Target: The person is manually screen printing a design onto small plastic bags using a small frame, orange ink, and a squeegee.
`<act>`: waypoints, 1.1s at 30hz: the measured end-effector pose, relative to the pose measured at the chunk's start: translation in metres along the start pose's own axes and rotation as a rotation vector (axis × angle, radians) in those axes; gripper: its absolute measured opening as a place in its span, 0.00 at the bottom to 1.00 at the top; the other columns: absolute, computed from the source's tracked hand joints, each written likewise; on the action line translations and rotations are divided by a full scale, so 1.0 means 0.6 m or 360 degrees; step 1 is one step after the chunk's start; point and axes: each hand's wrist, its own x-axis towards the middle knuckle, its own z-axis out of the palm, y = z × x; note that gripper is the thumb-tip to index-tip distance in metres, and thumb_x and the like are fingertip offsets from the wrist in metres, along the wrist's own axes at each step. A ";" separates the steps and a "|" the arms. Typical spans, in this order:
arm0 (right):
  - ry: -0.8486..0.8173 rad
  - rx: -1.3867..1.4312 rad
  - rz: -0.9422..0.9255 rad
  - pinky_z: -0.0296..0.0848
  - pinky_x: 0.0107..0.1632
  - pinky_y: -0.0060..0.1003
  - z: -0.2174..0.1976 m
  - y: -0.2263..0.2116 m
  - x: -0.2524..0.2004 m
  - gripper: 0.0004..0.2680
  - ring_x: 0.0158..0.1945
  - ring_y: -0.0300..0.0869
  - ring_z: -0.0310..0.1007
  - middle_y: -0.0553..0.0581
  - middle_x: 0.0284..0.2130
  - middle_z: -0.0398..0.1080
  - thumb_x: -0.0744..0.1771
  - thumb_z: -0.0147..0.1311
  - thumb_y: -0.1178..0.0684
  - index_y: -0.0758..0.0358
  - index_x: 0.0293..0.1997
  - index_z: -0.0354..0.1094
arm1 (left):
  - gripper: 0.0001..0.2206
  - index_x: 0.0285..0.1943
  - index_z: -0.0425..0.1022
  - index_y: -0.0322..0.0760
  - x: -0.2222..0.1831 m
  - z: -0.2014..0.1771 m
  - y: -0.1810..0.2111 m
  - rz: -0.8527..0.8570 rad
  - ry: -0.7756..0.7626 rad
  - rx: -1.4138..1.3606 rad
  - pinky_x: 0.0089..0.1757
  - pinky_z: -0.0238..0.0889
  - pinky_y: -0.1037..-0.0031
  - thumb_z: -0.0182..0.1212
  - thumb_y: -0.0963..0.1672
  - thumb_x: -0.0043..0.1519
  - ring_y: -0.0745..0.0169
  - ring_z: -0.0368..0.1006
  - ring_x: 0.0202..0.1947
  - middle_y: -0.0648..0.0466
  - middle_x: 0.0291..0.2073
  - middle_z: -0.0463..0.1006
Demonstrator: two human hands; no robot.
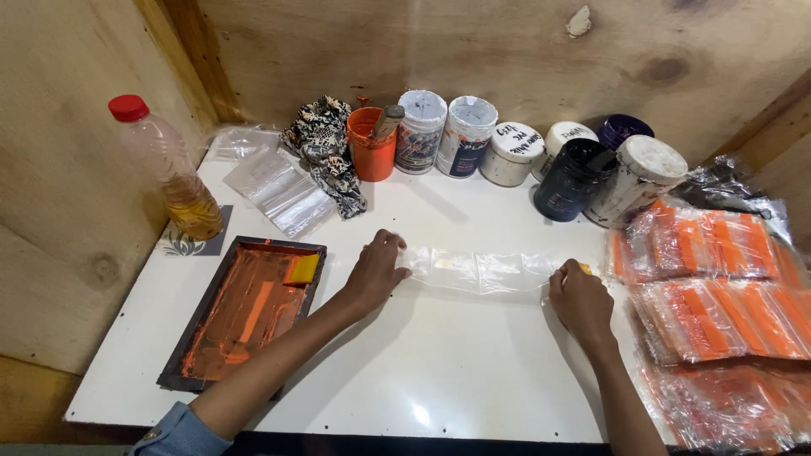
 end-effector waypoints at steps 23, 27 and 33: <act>-0.0272 0.0145 -0.0917 0.43 0.70 0.69 0.005 -0.206 -0.088 0.20 0.78 0.56 0.40 0.66 0.73 0.48 0.73 0.34 0.44 0.56 0.75 0.50 | 0.25 0.76 0.52 0.29 -0.025 0.053 0.061 0.0269 -0.0248 0.0440 0.69 0.24 0.44 0.40 0.47 0.72 0.43 0.40 0.78 0.35 0.76 0.50; -0.0553 0.0144 -0.0897 0.27 0.72 0.69 -0.012 -0.203 -0.099 0.24 0.80 0.51 0.30 0.61 0.77 0.39 0.72 0.23 0.36 0.51 0.79 0.39 | 0.28 0.78 0.48 0.32 -0.042 0.057 0.043 0.0287 -0.0253 0.0469 0.68 0.20 0.43 0.37 0.51 0.72 0.43 0.35 0.79 0.37 0.78 0.45; -0.0482 0.0019 -0.0777 0.32 0.73 0.64 -0.023 -0.144 -0.087 0.25 0.79 0.53 0.33 0.64 0.76 0.39 0.72 0.24 0.34 0.50 0.78 0.40 | 0.29 0.79 0.48 0.33 -0.041 0.076 0.026 0.0188 -0.0171 0.0533 0.69 0.20 0.45 0.37 0.52 0.72 0.43 0.34 0.79 0.38 0.78 0.43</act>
